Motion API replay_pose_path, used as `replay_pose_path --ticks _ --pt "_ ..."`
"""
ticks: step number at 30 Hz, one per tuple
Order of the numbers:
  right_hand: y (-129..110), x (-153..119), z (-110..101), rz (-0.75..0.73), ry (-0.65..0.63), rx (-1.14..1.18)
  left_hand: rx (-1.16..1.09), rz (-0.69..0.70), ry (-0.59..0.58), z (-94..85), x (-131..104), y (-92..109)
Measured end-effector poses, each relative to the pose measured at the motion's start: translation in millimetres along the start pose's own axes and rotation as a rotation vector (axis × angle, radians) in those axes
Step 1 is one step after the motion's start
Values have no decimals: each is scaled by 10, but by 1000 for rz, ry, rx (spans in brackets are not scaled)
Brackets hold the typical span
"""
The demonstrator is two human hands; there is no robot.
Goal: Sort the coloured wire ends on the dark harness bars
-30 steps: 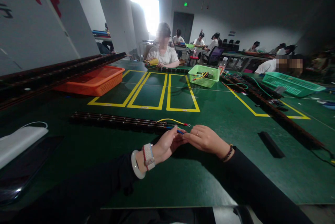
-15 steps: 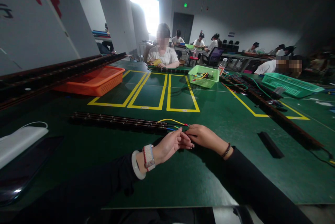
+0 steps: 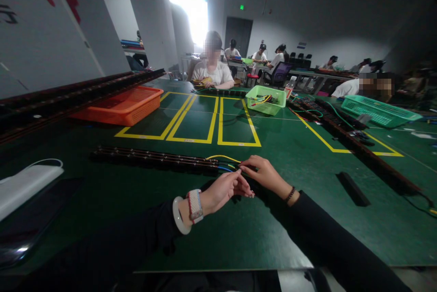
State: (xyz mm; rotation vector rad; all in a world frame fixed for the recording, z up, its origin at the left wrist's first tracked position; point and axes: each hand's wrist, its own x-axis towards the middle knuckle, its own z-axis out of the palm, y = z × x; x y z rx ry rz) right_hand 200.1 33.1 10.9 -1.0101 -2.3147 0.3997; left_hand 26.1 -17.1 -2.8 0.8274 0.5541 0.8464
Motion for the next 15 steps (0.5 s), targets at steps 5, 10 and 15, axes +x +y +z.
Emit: replay_pose_path --ticks 5,10,15 --pt "88 25 136 42 34 -53 58 2 -12 35 -16 35" --pt "126 71 224 86 -79 -76 88 -1 -20 51 -21 46" --pt "128 128 240 115 -129 -1 78 -6 -13 63 -24 47"
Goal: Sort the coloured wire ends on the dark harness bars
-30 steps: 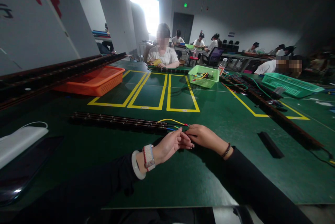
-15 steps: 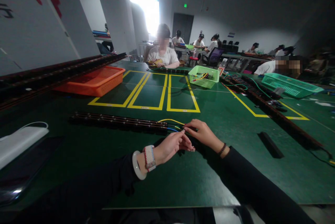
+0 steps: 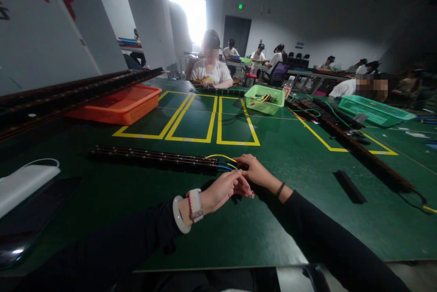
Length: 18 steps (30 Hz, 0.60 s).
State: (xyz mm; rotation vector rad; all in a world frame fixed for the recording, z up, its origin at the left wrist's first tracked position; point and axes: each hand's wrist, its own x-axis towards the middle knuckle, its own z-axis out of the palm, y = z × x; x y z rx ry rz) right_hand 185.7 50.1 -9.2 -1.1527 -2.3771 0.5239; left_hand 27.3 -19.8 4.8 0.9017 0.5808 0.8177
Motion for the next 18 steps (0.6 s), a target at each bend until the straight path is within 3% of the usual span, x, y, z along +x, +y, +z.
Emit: replay_pose_path --ticks 10,18 --pt "-117 -40 -4 -21 55 146 -74 -12 33 -36 15 -34" --pt "-222 -77 -50 -220 188 -289 -221 4 139 -65 63 -66"
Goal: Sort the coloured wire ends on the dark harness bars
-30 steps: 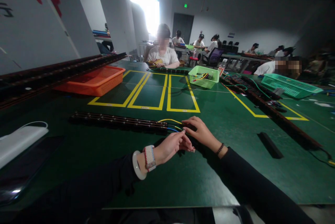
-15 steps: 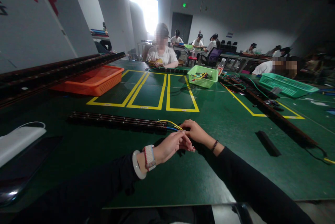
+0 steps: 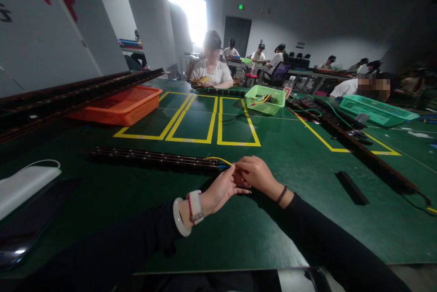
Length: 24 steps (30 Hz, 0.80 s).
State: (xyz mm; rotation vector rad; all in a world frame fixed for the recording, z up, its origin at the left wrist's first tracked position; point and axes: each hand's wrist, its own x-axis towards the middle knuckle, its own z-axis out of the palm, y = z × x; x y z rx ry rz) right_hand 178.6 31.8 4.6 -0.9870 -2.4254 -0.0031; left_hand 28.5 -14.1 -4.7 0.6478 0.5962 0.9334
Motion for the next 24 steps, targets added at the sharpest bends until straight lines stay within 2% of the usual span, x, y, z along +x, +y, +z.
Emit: replay_pose_path --ticks 4,9,14,18,24 --pt "-16 -19 -54 -141 -9 -139 -52 20 13 21 10 6" --pt "-30 -34 -162 -292 -113 -184 -158 27 71 42 6 27" --pt "-39 -36 -234 -328 -186 -166 -231 6 115 53 7 56" --pt "-31 -39 -207 -209 -150 -6 -237 -15 123 37 24 52" --pt "-12 -34 -144 169 -115 326 -259 8 120 20 28 45"
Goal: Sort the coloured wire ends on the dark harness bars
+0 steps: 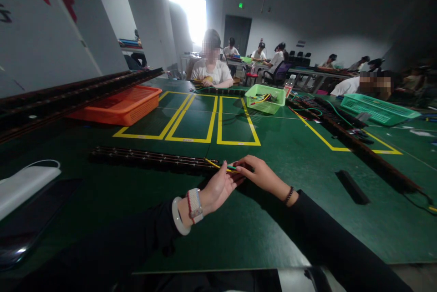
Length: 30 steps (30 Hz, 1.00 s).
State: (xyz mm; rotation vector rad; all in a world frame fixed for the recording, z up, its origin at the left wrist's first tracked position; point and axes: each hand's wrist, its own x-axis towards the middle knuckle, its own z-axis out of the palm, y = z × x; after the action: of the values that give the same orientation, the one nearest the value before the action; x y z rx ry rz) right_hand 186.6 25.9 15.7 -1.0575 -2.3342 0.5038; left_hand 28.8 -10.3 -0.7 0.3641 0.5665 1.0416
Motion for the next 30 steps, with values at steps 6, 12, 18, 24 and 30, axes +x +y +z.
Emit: replay_pose_path --ticks 6,12,18,24,30 --pt "86 24 36 257 -129 239 42 -3 -54 -13 -5 11" --pt "-13 11 -43 372 -318 736 62 -13 -48 19 -16 20" --pt "11 -15 -4 404 -329 757 55 -36 -32 44 -25 12" --pt "-53 -36 -29 329 -210 370 85 -57 -37 -6 4 -12" --pt "-179 -55 -76 172 -177 74 40 -54 0 46 -32 6"
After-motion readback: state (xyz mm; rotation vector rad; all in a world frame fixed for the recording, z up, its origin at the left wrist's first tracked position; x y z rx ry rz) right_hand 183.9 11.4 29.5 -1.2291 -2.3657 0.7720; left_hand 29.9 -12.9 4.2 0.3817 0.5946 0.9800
